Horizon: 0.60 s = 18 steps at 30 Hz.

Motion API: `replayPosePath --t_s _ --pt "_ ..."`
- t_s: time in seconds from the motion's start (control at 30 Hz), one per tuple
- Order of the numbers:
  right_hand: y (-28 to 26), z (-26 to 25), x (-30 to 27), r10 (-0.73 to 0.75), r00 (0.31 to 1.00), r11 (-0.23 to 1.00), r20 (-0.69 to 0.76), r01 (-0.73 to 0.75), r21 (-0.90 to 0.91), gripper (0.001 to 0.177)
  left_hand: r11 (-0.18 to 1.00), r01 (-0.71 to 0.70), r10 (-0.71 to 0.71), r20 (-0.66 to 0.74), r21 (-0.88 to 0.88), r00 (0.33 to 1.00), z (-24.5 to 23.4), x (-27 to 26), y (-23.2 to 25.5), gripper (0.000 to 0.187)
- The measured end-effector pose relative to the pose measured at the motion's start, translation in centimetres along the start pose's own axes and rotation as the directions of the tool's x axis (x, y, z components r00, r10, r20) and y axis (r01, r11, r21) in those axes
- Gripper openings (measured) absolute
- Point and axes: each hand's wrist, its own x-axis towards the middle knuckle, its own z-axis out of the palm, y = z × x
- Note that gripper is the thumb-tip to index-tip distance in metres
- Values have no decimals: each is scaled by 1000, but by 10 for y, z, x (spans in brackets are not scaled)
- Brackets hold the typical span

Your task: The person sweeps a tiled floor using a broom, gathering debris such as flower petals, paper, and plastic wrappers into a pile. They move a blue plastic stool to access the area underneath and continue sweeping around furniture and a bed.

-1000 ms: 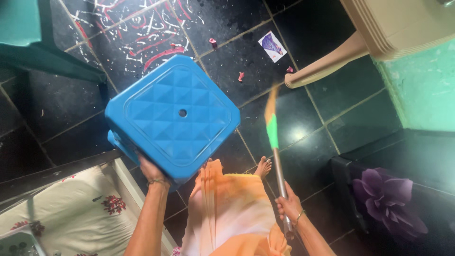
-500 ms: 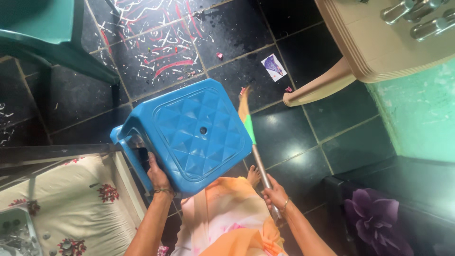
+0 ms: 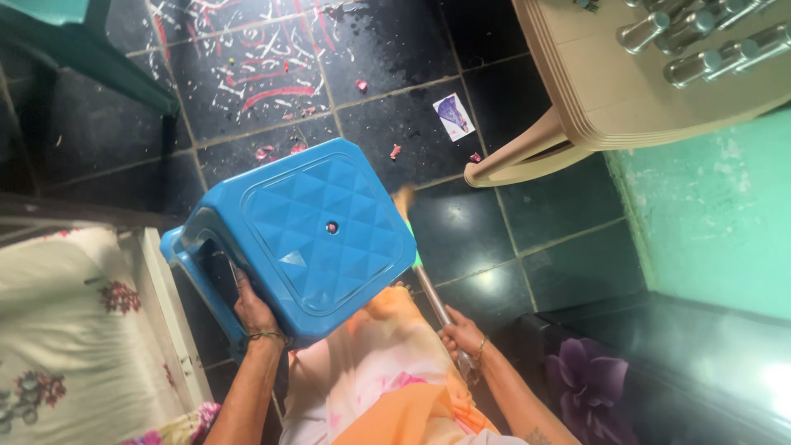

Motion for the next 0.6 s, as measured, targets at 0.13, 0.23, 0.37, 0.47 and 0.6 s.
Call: replayPosePath --t_s 0.13,0.23,0.37,0.47,0.6 --pt "-19 -11 -32 -54 998 994 -27 51 -92 84 998 -31 29 -45 -51 999 -7 -30 -19 79" --pt "-13 -28 -40 -41 995 998 -91 36 -58 86 995 -6 2 -36 -96 999 -11 -49 -25 83" --pt "29 -42 -22 85 972 996 -221 -84 16 88 997 70 -74 -139 -37 988 -22 -59 -43 80" --pt "56 -27 -2 171 962 984 -214 -155 91 88 997 69 -61 -214 30 975 -28 -58 -64 77" --pt "52 -13 3 181 982 982 61 -184 37 73 995 38 -54 -185 -93 981 -42 -65 -90 76"
